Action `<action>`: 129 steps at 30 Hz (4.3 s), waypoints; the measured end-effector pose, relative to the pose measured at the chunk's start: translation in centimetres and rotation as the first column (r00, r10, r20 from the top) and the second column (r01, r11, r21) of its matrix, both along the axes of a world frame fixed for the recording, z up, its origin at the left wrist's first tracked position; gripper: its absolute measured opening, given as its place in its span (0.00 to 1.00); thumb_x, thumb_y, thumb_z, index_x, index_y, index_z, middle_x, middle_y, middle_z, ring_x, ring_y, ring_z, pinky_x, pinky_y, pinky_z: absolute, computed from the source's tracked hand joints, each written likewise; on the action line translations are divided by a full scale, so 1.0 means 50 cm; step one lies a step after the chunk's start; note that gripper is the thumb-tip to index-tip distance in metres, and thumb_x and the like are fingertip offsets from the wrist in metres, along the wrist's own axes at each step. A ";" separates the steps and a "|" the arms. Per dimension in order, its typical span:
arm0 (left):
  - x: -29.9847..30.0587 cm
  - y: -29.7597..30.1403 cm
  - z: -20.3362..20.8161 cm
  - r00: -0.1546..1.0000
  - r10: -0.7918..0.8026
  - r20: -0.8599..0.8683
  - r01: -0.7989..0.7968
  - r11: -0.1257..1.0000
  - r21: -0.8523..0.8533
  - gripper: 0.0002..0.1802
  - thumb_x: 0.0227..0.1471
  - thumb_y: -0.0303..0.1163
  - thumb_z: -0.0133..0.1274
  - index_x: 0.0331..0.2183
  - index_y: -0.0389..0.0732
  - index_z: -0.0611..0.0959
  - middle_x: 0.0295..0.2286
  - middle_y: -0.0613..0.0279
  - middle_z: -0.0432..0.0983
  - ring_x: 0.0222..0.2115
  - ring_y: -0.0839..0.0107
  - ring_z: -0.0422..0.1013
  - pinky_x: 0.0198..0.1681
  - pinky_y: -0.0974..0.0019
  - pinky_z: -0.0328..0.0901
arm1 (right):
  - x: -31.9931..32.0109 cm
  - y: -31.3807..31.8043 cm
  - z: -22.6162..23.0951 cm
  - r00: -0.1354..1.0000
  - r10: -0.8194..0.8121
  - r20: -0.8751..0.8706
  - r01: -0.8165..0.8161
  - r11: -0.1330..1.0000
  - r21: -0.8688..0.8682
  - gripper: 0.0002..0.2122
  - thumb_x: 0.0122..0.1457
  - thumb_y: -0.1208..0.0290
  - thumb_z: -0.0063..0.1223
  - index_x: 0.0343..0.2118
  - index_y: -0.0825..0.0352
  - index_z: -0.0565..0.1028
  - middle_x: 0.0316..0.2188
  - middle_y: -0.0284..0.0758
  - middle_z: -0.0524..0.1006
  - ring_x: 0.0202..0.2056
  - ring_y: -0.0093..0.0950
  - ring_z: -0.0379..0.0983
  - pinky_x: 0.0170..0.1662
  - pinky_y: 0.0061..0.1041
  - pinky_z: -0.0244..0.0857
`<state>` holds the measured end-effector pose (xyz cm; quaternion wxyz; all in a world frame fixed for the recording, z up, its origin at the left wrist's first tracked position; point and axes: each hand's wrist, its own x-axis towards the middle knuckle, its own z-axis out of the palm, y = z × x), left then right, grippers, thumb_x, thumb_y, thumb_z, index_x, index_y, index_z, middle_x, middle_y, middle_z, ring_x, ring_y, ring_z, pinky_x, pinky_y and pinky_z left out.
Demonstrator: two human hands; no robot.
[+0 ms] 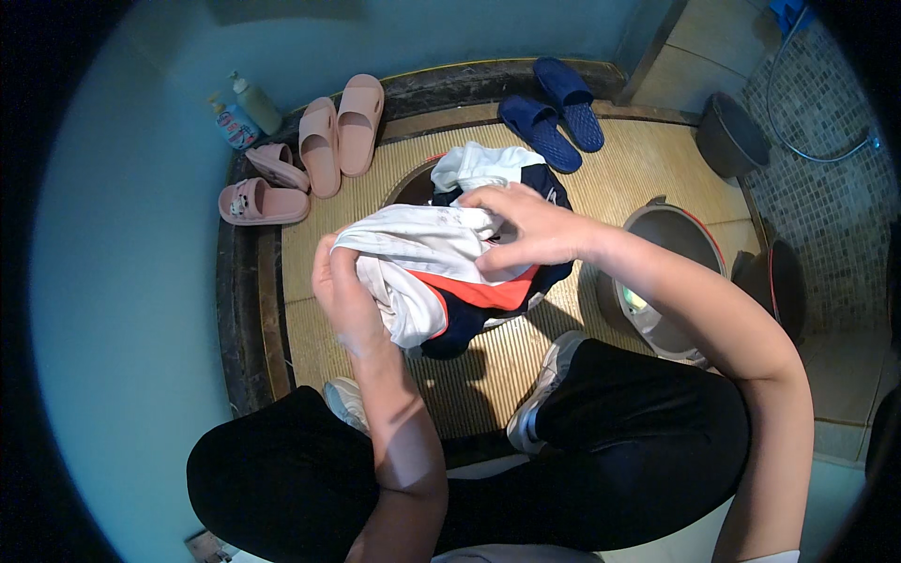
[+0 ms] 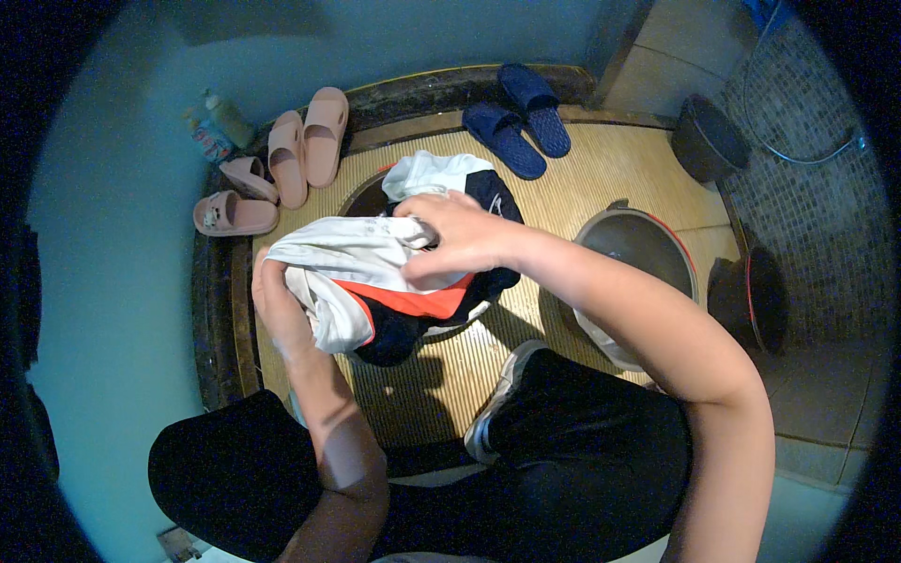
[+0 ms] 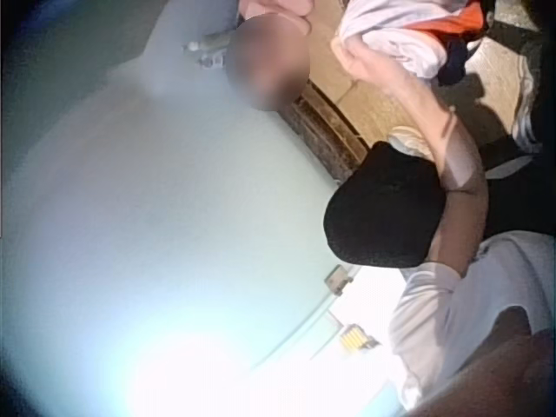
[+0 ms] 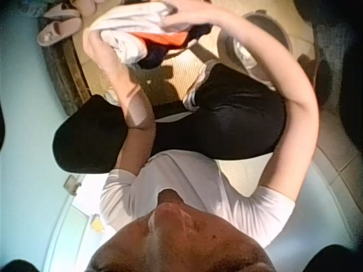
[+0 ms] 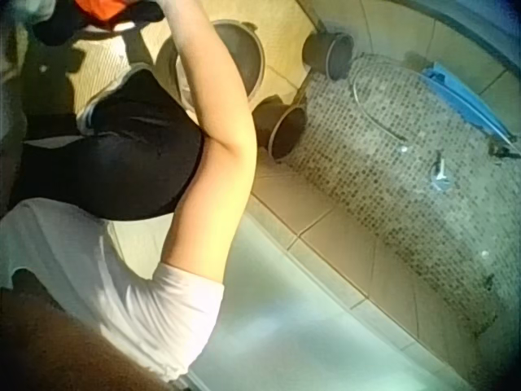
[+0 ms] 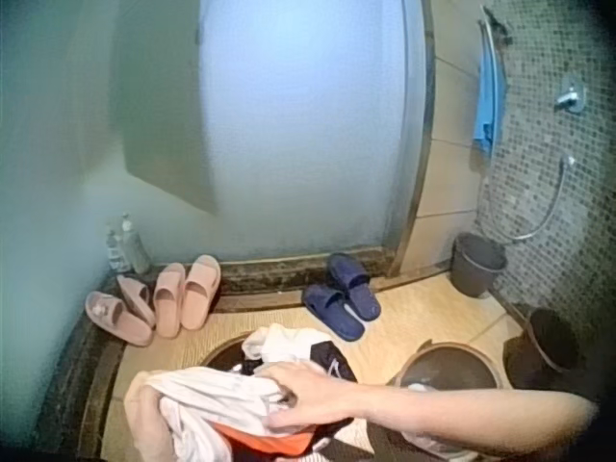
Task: The person sits on a bamboo mat and hand-washes a white garment with red and blue accents in a metal basin. They repeatedly rub, squeeze, and wring the fabric by hand, occasionally dipping it into the water.
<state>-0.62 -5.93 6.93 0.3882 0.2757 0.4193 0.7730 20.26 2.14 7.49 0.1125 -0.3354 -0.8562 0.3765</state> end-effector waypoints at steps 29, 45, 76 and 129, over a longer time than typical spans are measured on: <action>0.092 0.012 -0.150 0.465 -0.528 0.710 0.591 0.783 0.195 0.25 0.57 0.50 0.40 0.15 0.45 0.64 0.12 0.65 0.58 0.16 0.74 0.56 0.23 0.72 0.55 | -0.090 -0.142 -0.042 0.911 0.404 -0.087 -0.190 0.598 0.778 0.10 0.40 0.67 0.53 0.23 0.65 0.67 0.16 0.31 0.64 0.16 0.26 0.65 0.20 0.24 0.63; 0.096 0.018 -0.162 0.389 -0.563 0.729 0.623 0.744 0.243 0.19 0.57 0.41 0.45 0.16 0.48 0.70 0.16 0.69 0.66 0.22 0.77 0.65 0.26 0.69 0.62 | -0.098 -0.131 -0.021 0.943 0.329 -0.048 -0.150 0.552 0.820 0.16 0.46 0.69 0.54 0.30 0.80 0.69 0.12 0.37 0.68 0.14 0.29 0.68 0.17 0.26 0.63; 0.140 -0.006 -0.143 0.555 -0.228 0.800 0.469 0.880 -0.074 0.20 0.56 0.39 0.46 0.14 0.47 0.65 0.12 0.72 0.59 0.16 0.80 0.58 0.24 0.74 0.57 | -0.071 -0.136 -0.017 0.895 0.445 0.014 -0.288 0.555 0.781 0.11 0.42 0.68 0.48 0.23 0.73 0.70 0.15 0.40 0.71 0.19 0.33 0.72 0.21 0.30 0.67; 0.142 -0.008 -0.251 0.407 -0.333 0.851 0.520 0.850 0.084 0.17 0.56 0.40 0.44 0.18 0.47 0.68 0.16 0.70 0.62 0.21 0.77 0.62 0.31 0.71 0.60 | -0.082 -0.140 -0.056 0.978 0.206 0.045 -0.156 0.562 0.812 0.07 0.47 0.69 0.51 0.22 0.68 0.69 0.15 0.37 0.70 0.14 0.33 0.69 0.17 0.28 0.65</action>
